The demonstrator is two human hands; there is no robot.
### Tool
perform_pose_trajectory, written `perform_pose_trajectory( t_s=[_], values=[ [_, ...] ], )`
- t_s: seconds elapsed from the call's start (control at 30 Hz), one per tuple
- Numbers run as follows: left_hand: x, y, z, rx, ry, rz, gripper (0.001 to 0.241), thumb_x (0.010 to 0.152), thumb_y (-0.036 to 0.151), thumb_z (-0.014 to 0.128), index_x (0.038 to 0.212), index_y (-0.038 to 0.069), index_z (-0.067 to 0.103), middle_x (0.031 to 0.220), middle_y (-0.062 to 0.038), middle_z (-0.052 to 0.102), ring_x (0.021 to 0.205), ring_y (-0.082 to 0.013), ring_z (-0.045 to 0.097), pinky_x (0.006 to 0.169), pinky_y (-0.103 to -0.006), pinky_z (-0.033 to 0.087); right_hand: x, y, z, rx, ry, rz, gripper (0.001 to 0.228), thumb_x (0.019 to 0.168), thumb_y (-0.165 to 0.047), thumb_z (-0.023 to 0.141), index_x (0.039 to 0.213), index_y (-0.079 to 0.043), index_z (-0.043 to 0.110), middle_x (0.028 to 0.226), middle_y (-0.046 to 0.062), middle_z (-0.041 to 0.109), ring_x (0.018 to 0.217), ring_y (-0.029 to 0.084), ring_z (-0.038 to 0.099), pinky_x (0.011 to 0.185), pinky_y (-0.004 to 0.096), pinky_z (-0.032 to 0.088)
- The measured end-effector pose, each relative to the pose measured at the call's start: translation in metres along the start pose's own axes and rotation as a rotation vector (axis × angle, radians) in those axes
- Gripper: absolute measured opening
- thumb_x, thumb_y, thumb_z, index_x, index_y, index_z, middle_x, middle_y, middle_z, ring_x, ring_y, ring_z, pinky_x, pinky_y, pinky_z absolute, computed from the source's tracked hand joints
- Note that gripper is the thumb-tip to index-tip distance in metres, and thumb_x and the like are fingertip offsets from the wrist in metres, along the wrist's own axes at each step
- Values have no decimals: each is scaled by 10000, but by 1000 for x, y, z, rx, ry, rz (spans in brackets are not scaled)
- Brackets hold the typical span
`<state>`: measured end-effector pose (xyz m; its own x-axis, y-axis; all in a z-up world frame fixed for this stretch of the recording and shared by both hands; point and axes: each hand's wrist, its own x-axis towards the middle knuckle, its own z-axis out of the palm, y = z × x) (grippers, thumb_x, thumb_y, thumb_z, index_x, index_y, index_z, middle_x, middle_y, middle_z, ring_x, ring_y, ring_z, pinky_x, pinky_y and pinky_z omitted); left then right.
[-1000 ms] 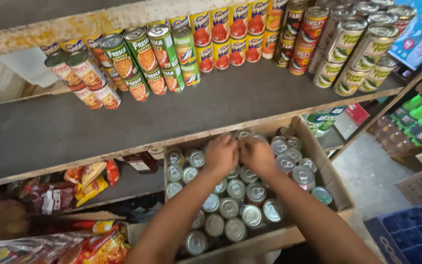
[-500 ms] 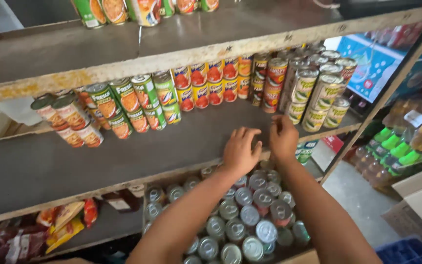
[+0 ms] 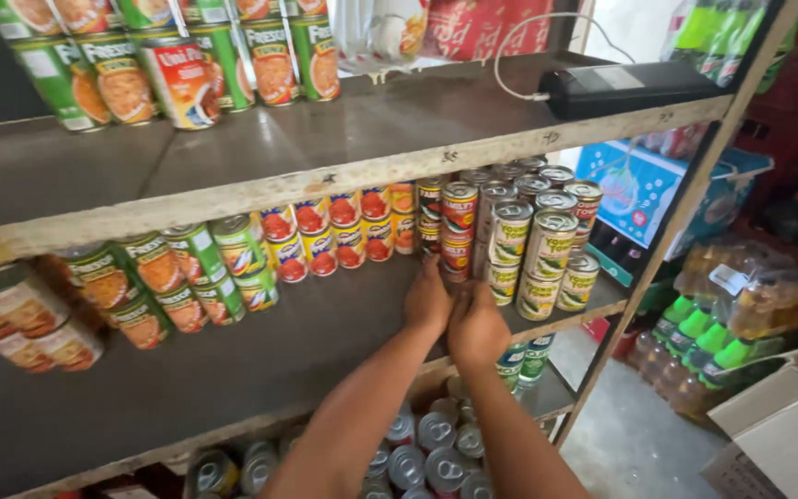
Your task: Organizing and stocking canned goods from a box onto grocery store shelves.
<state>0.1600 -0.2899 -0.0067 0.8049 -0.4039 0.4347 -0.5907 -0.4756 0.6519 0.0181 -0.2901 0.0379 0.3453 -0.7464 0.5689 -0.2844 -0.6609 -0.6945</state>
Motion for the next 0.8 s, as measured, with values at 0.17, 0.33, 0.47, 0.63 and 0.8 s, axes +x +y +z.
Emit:
perform_pose_trajectory(
  t_s=[0.17, 0.33, 0.47, 0.63, 0.8],
  values=[
    [7, 35, -16, -103, 40, -54, 849, 751, 401, 834, 1433, 132, 407, 1330, -196, 609, 1136, -416, 637, 888, -543, 533, 0, -3, -3, 45, 59, -56, 176, 952, -259, 602, 1104, -184, 647, 1024, 151, 731, 836, 414, 697, 673, 550, 523],
    [9, 51, -28, -82, 52, -147, 733, 756, 439, 834, 1295, 112, 460, 1211, -181, 674, 1065, -416, 677, 857, -553, 546, 2, -3, -4, 25, 25, -22, 188, 953, -262, 607, 1101, -146, 612, 1081, 139, 721, 859, 416, 694, 681, 552, 521],
    [3, 40, -25, 4, 83, -93, 657, 771, 432, 830, 1220, 94, 490, 1157, -179, 701, 1033, -406, 690, 827, -560, 540, 0, -4, -7, 38, 0, -22, 212, 962, -279, 601, 1123, -140, 602, 1085, 136, 709, 885, 417, 691, 696, 555, 520],
    [-13, 24, -34, 28, 79, -6, 601, 794, 396, 819, 1211, 98, 504, 1123, -178, 716, 1001, -397, 700, 805, -553, 544, -3, -7, -12, 70, 41, -54, 296, 977, -338, 605, 1179, -122, 586, 1135, 130, 688, 934, 401, 695, 713, 533, 541],
    [-44, 23, -78, 28, -4, 65, 582, 817, 357, 802, 1246, 110, 496, 1078, -154, 735, 974, -393, 714, 807, -560, 531, -3, -3, -8, 61, 41, -77, 427, 964, -352, 625, 1311, -116, 550, 1223, 154, 666, 972, 408, 687, 739, 518, 548]
  ],
)
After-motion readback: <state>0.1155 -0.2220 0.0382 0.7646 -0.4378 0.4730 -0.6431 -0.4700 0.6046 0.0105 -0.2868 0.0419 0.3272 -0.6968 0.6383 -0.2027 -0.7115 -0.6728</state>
